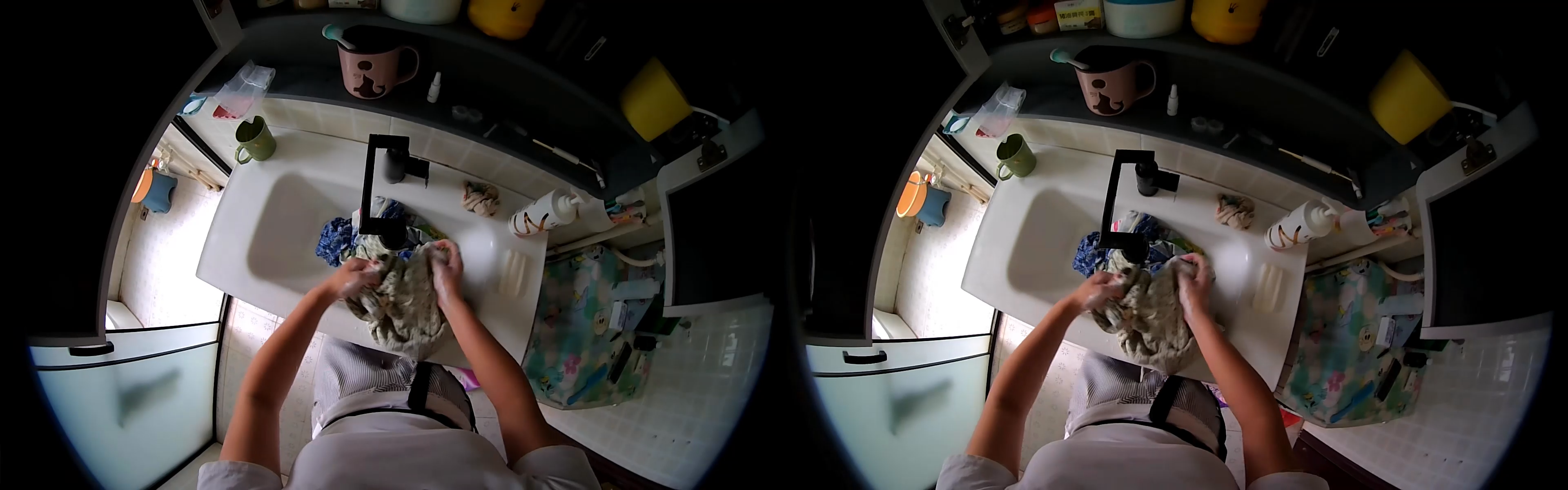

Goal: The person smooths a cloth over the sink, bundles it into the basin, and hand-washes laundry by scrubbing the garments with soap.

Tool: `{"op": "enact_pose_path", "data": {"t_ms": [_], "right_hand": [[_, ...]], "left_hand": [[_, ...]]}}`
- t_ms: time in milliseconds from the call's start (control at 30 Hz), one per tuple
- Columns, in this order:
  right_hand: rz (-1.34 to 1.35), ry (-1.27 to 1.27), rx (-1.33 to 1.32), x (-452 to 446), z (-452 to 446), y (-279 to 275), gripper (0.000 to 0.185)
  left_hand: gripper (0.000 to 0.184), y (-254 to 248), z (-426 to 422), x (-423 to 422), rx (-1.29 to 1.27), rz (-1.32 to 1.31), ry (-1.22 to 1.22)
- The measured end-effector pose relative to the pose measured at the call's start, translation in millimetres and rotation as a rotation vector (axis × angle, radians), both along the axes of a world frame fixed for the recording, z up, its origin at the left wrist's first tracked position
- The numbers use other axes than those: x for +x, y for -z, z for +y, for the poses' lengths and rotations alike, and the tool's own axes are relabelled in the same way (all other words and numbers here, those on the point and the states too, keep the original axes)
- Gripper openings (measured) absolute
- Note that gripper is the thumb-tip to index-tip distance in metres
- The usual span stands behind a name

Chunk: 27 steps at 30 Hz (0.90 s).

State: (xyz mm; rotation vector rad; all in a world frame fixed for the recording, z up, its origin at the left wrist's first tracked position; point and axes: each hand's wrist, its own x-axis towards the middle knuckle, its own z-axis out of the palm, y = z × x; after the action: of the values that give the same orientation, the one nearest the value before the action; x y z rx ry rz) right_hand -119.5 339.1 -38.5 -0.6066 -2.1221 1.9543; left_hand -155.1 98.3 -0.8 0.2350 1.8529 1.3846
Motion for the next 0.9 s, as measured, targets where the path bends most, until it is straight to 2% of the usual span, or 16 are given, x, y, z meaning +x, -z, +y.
{"op": "enact_pose_path", "data": {"t_ms": [67,133,167,200,267,333,400,467,500,533,600,733,800,833,867,900], "right_hand": [[-0.066,0.130,-0.291,-16.3,10.0,-12.7,0.025],[0.049,-0.025,0.018,-19.3,4.2,-17.9,0.019],[0.090,-0.087,0.114,-16.5,-2.0,-14.4,0.022],[0.129,-0.152,0.210,-11.2,-8.8,-9.1,0.025],[-0.076,-0.219,0.201,10.2,-26.2,-35.7,0.031],[0.024,-0.273,0.501,27.0,-37.8,-53.9,0.034],[0.130,-0.254,0.603,30.6,-35.7,-37.8,0.031],[-0.026,-0.211,0.577,16.0,-28.5,-21.4,0.022],[0.052,-0.201,0.508,7.4,-22.1,4.8,0.021],[0.024,-0.245,0.483,3.2,-22.7,12.2,0.021],[-0.059,-0.304,0.674,16.9,-33.7,7.1,0.019],[0.320,-0.378,0.830,41.4,-39.0,-17.7,0.011],[0.211,-0.520,0.803,41.7,-13.0,-23.2,0.020],[0.134,-0.429,0.784,33.4,5.1,-21.2,0.038],[0.057,-0.340,0.762,21.3,23.5,-19.5,0.057],[-0.113,-0.290,0.880,13.0,41.1,-29.1,0.066]], "left_hand": [[0.036,6.4,33.3,21.8,-0.031,0.103,0.108],[0.046,2.9,63.3,39.0,0.073,0.180,-0.074],[0.050,-13.0,71.7,49.1,-0.046,0.103,-0.252],[0.053,19.6,79.5,51.5,-0.110,0.011,-0.419],[0.052,26.2,88.7,54.2,-0.348,0.228,-0.528],[0.048,57.6,89.7,54.3,-0.194,0.505,-0.611],[0.045,66.3,93.0,61.2,-0.129,0.373,-0.596],[0.044,50.3,102.5,74.7,-0.101,0.218,-0.583],[0.047,17.6,105.9,79.4,-0.014,0.162,-0.586],[0.048,23.3,102.3,80.6,-0.023,0.163,-0.586],[0.050,47.9,91.4,75.2,-0.031,0.171,-0.584],[0.046,42.9,61.6,51.3,-0.208,0.161,-0.489],[0.036,40.5,55.7,46.3,-0.495,0.483,-0.436],[0.034,39.4,55.4,44.8,-0.638,0.642,-0.407],[0.035,32.3,56.7,41.8,-0.589,0.722,-0.499],[0.040,18.4,58.8,37.3,-0.540,0.800,-0.591]]}}
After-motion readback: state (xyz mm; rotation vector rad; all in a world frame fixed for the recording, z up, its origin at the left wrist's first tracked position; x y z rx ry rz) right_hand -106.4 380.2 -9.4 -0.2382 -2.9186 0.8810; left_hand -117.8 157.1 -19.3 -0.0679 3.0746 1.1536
